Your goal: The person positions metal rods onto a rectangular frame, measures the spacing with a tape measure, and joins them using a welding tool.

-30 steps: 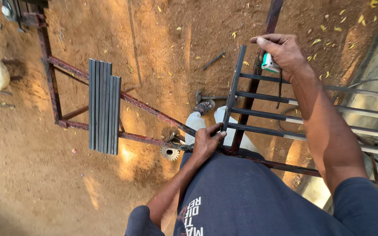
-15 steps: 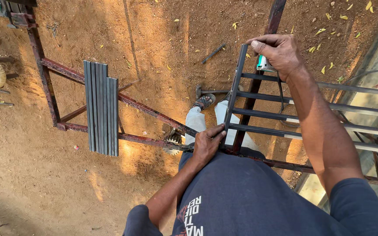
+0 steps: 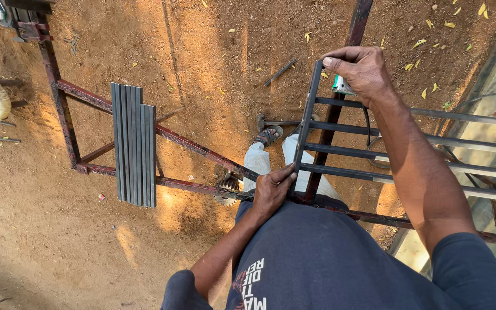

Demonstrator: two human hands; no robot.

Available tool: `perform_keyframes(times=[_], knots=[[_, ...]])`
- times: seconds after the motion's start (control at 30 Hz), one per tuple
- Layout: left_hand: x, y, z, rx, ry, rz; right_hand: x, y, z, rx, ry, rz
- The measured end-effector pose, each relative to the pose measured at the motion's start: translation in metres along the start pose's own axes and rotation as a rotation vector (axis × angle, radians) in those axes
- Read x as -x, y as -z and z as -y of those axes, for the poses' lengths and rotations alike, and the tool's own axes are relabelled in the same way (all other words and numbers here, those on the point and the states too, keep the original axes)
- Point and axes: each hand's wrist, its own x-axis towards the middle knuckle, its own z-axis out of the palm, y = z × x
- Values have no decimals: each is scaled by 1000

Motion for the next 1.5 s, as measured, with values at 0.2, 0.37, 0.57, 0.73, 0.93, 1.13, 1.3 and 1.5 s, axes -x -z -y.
perform_keyframes(times=[0.2,0.37,0.57,0.73,0.93,1.13,1.3,1.5], knots=[[-2,1,1,-3,-21,3,-1,-1,0,-3,16,-9],[-1,2,0,2,-4,11,-1,0,-2,-29,32,-8],[-1,1,3,19,-49,7,-2,0,-4,-21,33,-3],[-3,2,4,21,-36,13,-2,1,-3,-14,38,3],[-3,4,3,23,36,39,-2,-2,-2,-21,32,9],[-4,4,2,27,75,39,-1,0,0,14,42,3],[-5,2,1,8,89,42,1,2,2,24,69,23],[-6,2,1,10,61,35,-1,-1,3,-17,51,11]])
